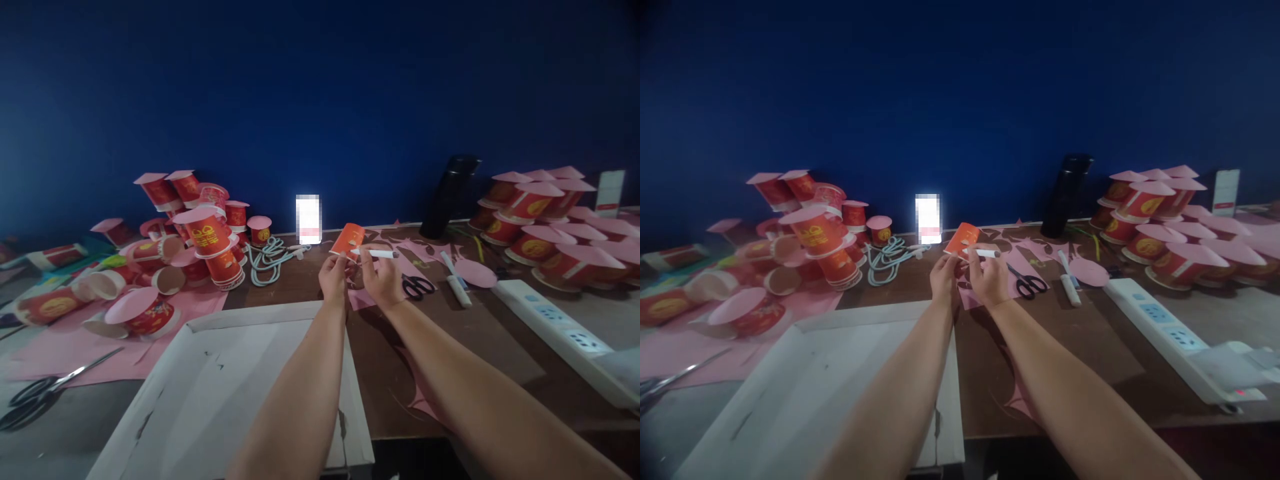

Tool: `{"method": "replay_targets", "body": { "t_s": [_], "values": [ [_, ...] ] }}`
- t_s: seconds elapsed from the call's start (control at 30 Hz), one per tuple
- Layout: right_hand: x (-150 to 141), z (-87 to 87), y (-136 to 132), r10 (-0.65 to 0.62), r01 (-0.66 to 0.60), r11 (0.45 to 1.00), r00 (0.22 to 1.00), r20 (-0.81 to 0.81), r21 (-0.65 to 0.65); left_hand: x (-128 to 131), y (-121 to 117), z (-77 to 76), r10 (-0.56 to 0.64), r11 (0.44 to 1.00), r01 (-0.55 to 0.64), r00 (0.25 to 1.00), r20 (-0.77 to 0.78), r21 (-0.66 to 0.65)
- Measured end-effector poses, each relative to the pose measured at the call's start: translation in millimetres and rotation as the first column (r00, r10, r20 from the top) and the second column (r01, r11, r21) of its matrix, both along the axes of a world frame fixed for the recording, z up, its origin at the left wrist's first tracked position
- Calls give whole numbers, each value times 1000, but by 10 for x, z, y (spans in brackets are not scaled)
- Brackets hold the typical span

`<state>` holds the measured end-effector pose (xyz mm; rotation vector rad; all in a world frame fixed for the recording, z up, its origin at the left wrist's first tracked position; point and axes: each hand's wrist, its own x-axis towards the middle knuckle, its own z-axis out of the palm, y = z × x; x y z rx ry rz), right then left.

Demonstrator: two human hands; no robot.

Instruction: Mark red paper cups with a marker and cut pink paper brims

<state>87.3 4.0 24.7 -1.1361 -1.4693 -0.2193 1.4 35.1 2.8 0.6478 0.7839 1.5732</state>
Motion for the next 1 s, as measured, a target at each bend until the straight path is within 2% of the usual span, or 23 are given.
{"method": "replay_targets", "body": {
  "t_s": [0.17,0.37,0.57,0.9,1.0],
  "values": [
    [-17,1,-20,0,0,999,1000,-1,-36,9,19,-13,-40,999,40,997,73,8],
    [-8,-3,2,-16,16,999,1000,23,37,19,3,10,-48,999,48,998,52,6],
    [-14,8,-16,-2,1,999,1000,-20,-38,13,3,-6,-47,998,45,994,95,32],
    [-30,23,-46,11,-12,998,1000,-21,-64,26,5,-4,-51,999,48,990,131,24],
    [-36,28,-44,4,-4,1000,1000,-8,-30,29,14,-22,-56,998,53,991,123,29]
  ]
}}
